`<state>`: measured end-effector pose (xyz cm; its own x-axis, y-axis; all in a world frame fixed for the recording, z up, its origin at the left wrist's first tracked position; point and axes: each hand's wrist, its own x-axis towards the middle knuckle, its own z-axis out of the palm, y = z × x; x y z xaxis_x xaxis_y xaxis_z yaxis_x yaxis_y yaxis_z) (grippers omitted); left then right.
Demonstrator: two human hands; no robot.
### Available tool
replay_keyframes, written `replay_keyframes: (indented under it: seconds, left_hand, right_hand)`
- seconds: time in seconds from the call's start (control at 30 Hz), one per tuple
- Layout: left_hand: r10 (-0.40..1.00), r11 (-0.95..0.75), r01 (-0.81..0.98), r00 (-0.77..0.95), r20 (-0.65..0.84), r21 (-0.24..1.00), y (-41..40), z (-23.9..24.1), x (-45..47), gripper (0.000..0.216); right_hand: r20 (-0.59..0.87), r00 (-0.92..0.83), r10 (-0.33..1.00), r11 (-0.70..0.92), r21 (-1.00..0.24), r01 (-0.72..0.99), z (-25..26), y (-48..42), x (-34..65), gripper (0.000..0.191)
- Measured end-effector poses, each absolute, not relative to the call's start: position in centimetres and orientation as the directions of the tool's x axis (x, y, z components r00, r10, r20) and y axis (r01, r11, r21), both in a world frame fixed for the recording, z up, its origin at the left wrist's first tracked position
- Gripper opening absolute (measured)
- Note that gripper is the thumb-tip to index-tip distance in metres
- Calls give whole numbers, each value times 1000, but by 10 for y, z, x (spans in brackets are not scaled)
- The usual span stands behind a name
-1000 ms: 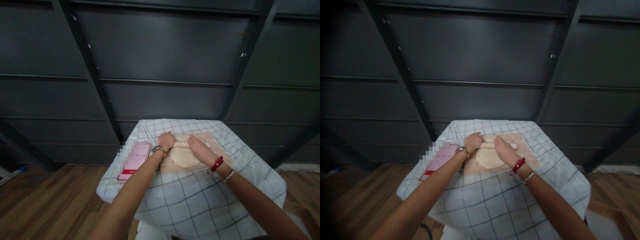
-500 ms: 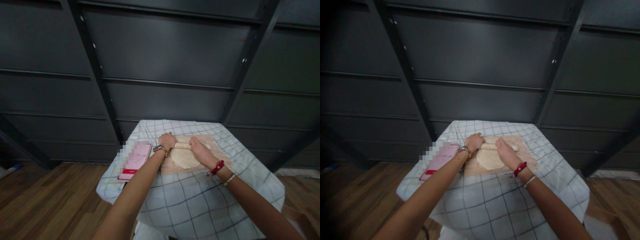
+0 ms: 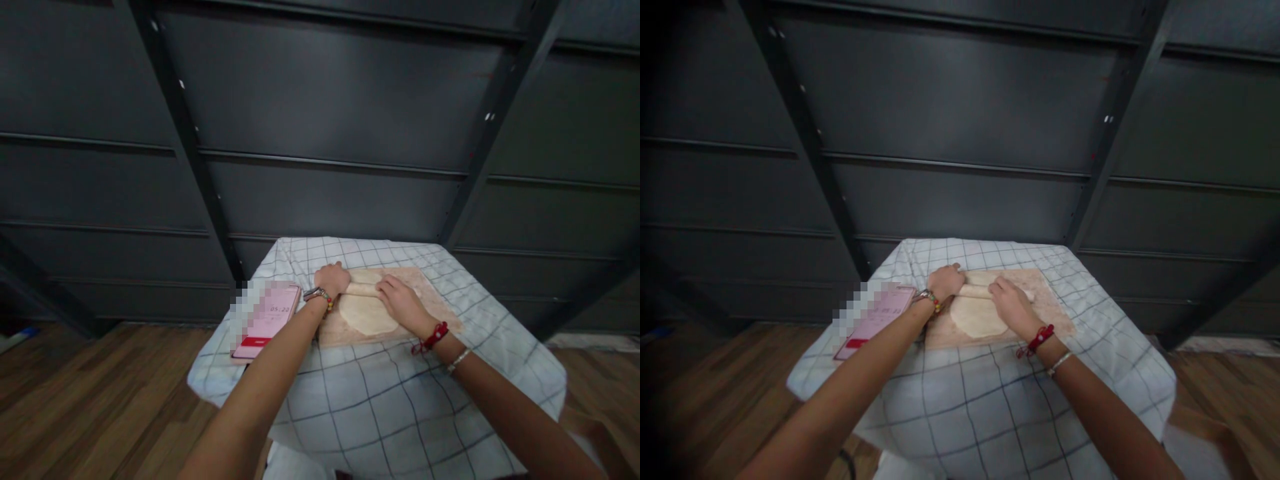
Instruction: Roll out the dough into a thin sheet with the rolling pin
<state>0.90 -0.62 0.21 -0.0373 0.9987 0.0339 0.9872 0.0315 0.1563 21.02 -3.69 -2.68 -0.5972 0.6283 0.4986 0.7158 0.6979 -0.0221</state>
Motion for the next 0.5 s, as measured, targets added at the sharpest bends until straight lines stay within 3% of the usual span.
replay_keyframes:
  seconds: [0.5]
  left_hand:
    - [998,63,977,-66,6,206,-4,4,10,38]
  right_hand:
    - [451,-573,684,646,-11,763,-24,-41,207,18]
